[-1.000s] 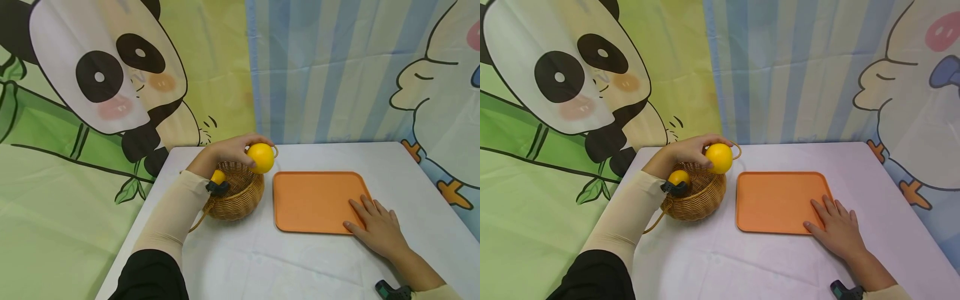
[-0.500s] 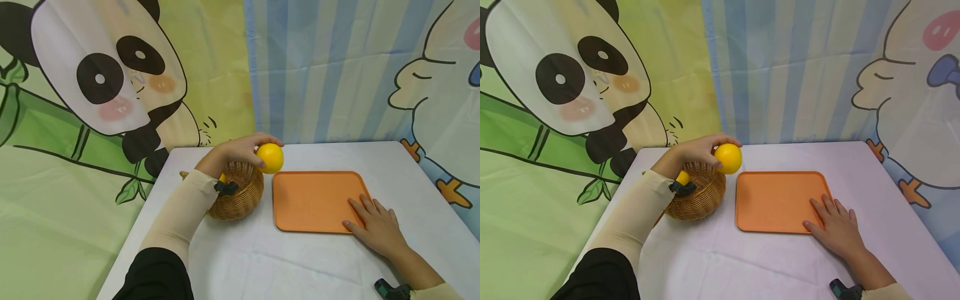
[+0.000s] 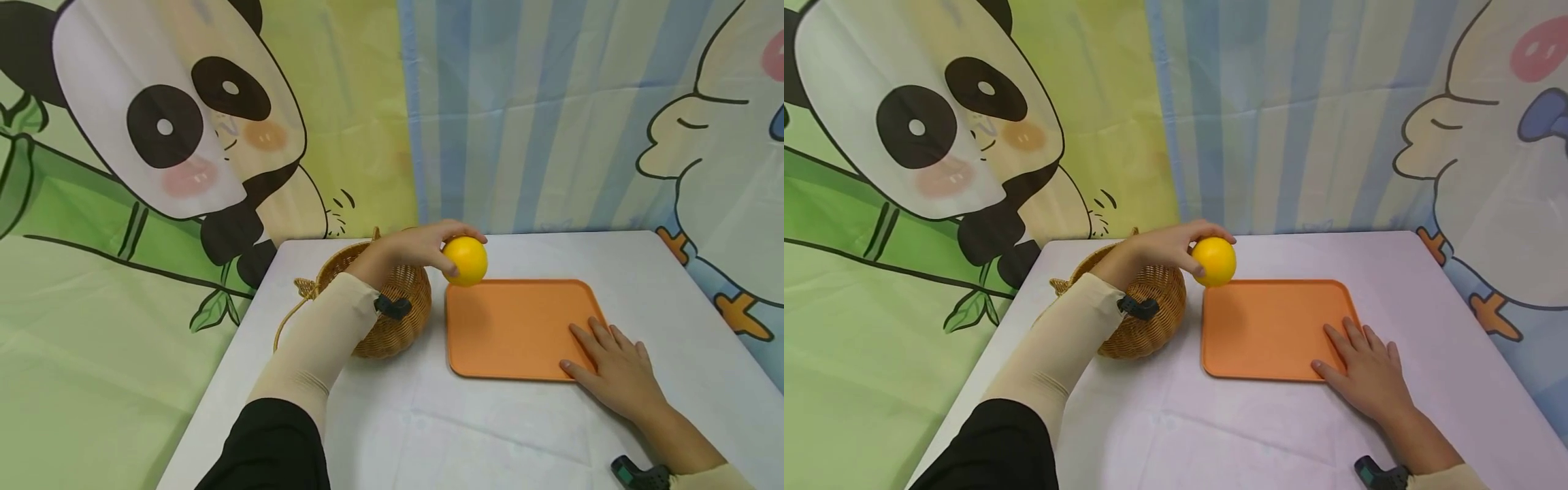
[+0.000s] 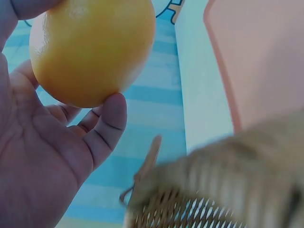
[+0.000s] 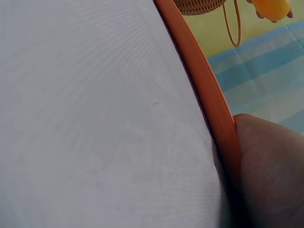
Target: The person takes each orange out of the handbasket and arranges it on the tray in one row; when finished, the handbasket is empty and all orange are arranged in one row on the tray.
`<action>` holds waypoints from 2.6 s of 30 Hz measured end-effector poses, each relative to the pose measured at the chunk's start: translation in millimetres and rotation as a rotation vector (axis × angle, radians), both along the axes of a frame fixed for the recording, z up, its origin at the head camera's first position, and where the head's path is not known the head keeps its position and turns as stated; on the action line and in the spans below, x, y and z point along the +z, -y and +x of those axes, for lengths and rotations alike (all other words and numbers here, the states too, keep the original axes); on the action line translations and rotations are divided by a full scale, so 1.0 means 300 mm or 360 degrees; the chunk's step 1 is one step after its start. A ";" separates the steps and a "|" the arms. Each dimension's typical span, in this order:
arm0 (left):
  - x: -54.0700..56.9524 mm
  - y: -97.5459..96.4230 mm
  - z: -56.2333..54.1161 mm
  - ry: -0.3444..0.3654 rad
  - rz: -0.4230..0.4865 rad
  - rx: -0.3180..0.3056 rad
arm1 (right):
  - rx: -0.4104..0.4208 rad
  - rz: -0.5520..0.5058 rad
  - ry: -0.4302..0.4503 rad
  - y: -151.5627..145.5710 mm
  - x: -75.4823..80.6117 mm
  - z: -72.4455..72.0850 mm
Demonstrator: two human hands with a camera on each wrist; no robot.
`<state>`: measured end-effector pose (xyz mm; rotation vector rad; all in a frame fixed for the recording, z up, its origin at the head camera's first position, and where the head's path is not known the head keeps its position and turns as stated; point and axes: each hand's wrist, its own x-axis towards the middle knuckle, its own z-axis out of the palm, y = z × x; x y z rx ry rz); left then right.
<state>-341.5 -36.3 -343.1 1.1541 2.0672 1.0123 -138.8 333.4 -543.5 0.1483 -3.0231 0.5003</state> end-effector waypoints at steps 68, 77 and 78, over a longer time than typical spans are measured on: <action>-0.291 -0.431 0.013 -0.0028 -0.0098 0.0029 | -0.0033 0.0016 0.0030 0.007 0.012 -0.005; -0.341 -0.480 0.022 0.0034 -0.0119 0.0088 | -0.0074 0.0040 0.0058 0.012 0.010 -0.005; -0.348 -0.485 0.021 0.0037 -0.0115 0.0090 | -0.0078 0.0042 0.0063 0.013 0.011 -0.006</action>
